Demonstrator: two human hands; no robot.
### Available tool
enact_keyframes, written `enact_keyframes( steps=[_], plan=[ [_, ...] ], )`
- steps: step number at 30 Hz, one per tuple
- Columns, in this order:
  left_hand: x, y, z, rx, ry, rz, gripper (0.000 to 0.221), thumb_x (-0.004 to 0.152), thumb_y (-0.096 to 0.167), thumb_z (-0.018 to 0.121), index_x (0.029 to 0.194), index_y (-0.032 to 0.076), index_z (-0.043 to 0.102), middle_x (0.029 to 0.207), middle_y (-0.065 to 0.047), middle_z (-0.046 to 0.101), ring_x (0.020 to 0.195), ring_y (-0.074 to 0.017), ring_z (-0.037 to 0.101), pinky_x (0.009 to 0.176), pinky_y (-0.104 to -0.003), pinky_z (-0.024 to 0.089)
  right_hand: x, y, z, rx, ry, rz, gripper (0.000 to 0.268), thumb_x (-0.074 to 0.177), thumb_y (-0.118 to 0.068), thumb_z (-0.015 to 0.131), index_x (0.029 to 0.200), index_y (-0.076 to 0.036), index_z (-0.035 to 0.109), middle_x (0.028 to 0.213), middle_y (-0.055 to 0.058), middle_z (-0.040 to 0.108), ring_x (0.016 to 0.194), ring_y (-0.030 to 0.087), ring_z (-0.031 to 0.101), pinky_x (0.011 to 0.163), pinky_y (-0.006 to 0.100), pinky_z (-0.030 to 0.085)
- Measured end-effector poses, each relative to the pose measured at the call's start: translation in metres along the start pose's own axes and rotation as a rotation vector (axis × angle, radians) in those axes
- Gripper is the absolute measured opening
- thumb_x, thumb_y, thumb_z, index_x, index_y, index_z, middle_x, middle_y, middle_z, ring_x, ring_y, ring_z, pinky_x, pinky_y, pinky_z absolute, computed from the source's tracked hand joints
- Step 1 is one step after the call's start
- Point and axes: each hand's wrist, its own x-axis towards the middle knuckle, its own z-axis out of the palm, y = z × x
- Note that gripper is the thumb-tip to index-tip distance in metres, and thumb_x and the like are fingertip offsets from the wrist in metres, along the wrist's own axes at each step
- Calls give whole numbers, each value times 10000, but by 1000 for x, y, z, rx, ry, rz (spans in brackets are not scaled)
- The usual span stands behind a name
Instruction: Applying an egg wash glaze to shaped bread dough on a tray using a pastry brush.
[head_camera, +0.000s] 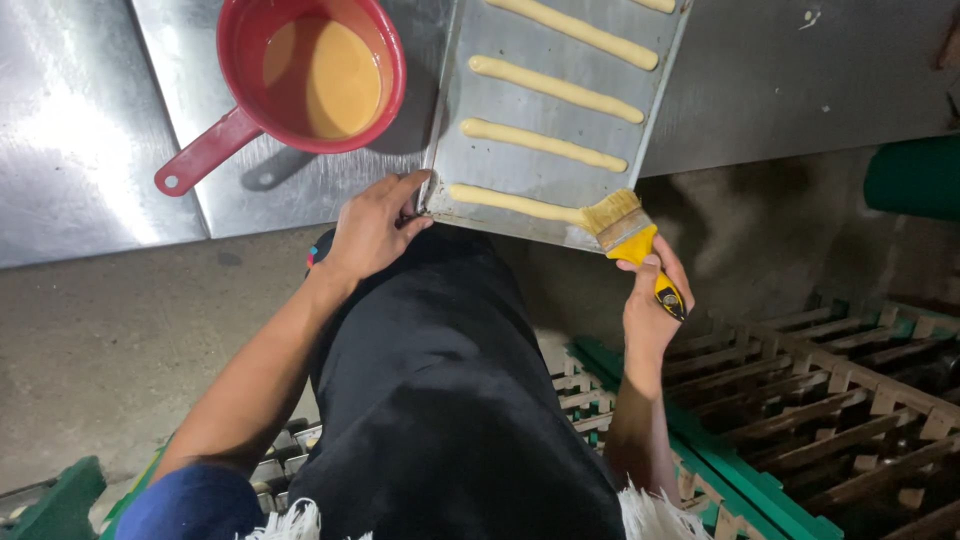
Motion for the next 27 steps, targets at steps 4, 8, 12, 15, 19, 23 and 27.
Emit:
enact_keyframes(
  steps=[4, 8, 12, 15, 19, 23, 27],
  plan=[
    [0, -3, 0, -2, -4, 12, 594, 807, 159, 836, 1355, 98, 614, 850, -96, 608, 779, -311, 636, 705, -440, 517, 3, 5, -8, -1, 19, -39, 300, 1074, 2, 503, 1341, 92, 608, 1218, 183, 705, 918, 213, 740, 838, 279, 588],
    [2, -6, -1, -17, 7, 45, 574, 808, 169, 833, 1338, 89, 627, 833, -98, 607, 764, -309, 634, 698, -433, 518, 5, 12, -22, -15, 41, -74, 291, 1087, 7, 511, 1346, 94, 612, 1201, 173, 712, 926, 198, 731, 852, 272, 579],
    [1, -14, 4, -23, 30, 57, 499, 833, 174, 823, 1295, 82, 656, 825, -102, 607, 745, -308, 632, 680, -428, 517, 18, -2, -29, -290, 165, -282, 271, 1080, -4, 551, 1309, 105, 644, 1208, 197, 684, 977, 233, 714, 853, 304, 600],
    [2, -24, 9, -2, 55, 98, 357, 877, 173, 800, 1205, 83, 689, 840, -102, 619, 755, -303, 647, 685, -425, 524, 37, -26, -11, -236, 268, -230, 314, 1138, -95, 489, 1355, 71, 644, 1183, 163, 736, 960, 231, 728, 899, 323, 591],
    [2, -23, 10, 12, 72, 148, 250, 909, 164, 765, 1133, 72, 704, 923, -118, 653, 829, -328, 671, 732, -429, 544, 54, -37, 51, 338, 83, -145, 352, 1069, -172, 592, 1329, 64, 616, 1305, 195, 649, 1079, 292, 717, 918, 419, 647],
    [0, -27, 12, 22, 100, 184, 248, 910, 166, 761, 1123, 55, 699, 982, -139, 674, 899, -364, 676, 775, -444, 552, 62, -28, 121, 524, -135, -79, 383, 1090, -224, 595, 1337, 69, 614, 1309, 190, 640, 1092, 282, 702, 922, 432, 636],
    [-2, -32, 14, 22, 101, 161, 249, 906, 165, 766, 1117, 49, 702, 983, -150, 674, 902, -375, 676, 777, -451, 553, 65, -30, 149, 489, -214, 91, 401, 1071, -222, 575, 1367, 47, 597, 1240, 187, 687, 919, 273, 732, 889, 382, 614]
  ],
)
